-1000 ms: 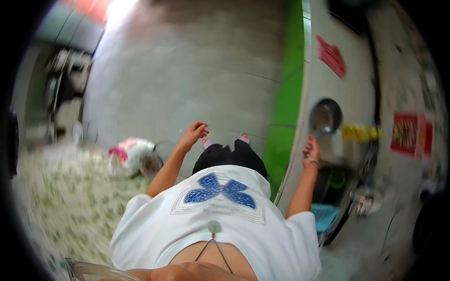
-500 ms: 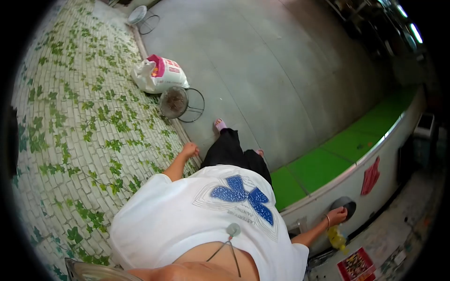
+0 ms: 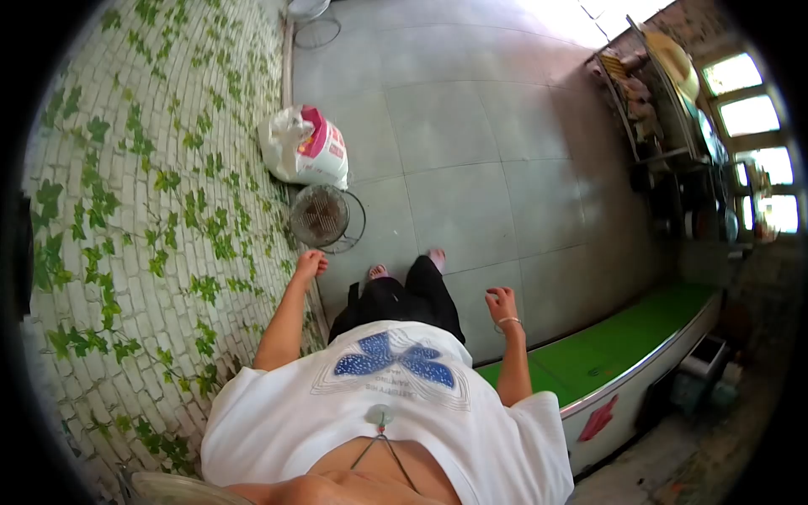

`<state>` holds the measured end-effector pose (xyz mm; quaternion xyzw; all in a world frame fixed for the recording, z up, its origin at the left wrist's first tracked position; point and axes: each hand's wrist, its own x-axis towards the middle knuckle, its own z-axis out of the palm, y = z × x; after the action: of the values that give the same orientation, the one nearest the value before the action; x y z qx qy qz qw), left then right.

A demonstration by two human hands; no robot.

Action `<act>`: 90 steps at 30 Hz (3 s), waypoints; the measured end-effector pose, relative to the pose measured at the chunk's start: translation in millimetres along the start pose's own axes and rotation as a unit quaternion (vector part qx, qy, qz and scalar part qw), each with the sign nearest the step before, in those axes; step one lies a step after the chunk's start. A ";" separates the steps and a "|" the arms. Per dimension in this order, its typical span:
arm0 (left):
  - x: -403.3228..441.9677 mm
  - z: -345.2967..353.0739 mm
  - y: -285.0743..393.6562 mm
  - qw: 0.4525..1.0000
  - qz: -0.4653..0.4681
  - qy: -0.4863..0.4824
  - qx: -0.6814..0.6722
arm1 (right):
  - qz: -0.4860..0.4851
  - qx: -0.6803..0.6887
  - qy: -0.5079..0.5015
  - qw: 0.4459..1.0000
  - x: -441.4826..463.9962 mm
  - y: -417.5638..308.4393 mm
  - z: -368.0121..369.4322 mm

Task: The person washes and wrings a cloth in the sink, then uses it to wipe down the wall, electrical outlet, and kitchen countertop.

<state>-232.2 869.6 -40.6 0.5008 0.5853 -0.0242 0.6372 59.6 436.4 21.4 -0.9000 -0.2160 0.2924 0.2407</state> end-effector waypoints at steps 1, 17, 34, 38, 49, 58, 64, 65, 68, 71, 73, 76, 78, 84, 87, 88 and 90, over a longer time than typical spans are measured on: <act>-0.8 -0.3 -2.7 0.999 0.005 0.007 -0.043 | 0.013 0.017 -0.021 1.000 17.3 -0.3 -2.6; -35.6 54.1 -40.3 0.957 -0.196 0.150 -0.150 | 0.260 0.002 -0.209 0.943 293.9 -2.7 -115.7; -20.5 81.4 -63.2 0.909 -0.211 0.139 -0.331 | -0.072 -0.208 -0.364 0.905 419.1 -328.7 20.9; 15.5 31.1 -75.1 0.918 -0.208 0.175 -0.290 | -0.138 -0.285 -0.388 0.865 439.2 -344.5 58.2; 222.2 -71.9 54.9 0.887 -0.086 0.255 -0.375 | -0.450 -0.387 -0.276 0.756 601.1 -515.8 291.8; 386.7 -85.7 191.7 0.872 -0.009 0.470 0.139 | -0.685 -0.475 -0.282 0.475 663.0 -609.9 453.5; 449.9 -99.9 171.3 0.860 -0.021 0.446 0.247 | -0.701 -0.465 -0.234 0.487 693.8 -593.1 507.8; 455.3 -98.1 164.2 0.867 0.001 0.423 0.263 | -0.694 -0.420 -0.232 0.538 698.1 -579.3 517.8; 465.2 -99.8 155.4 0.871 0.007 0.440 0.216 | -0.562 -0.465 -0.399 0.556 695.6 -591.6 513.6; 477.6 -84.2 134.1 0.892 0.036 0.414 0.178 | -0.552 -0.361 -0.426 0.619 704.7 -581.4 509.3; 480.3 -73.2 128.0 0.897 0.008 0.434 0.084 | -0.574 -0.307 -0.402 0.644 701.7 -583.7 505.0; 484.4 -63.7 129.1 0.876 -0.011 0.481 -0.046 | -0.464 -0.354 -0.432 0.687 692.7 -588.9 502.4; 480.7 -61.8 131.3 0.880 -0.046 0.450 -0.143 | -0.390 -0.349 -0.367 0.769 684.3 -584.9 505.1; 486.4 -64.2 123.4 0.899 -0.074 0.344 -0.261 | -0.318 -0.204 -0.389 0.840 707.1 -554.3 533.1; 489.8 -59.9 139.1 0.885 -0.105 0.344 -0.296 | -0.373 -0.195 -0.510 0.750 736.8 -573.7 517.1; 482.9 -56.0 148.8 0.885 -0.126 0.336 -0.296 | -0.336 -0.251 -0.566 0.710 734.1 -603.2 497.6; 480.1 -38.7 156.3 0.876 -0.150 0.352 -0.295 | -0.275 -0.317 -0.621 0.662 751.8 -598.1 490.7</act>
<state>-13.1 1239.7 -307.7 0.1714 0.8188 0.2321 0.4964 155.1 1458.1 -311.4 -0.4313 -0.6323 0.6180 -0.1799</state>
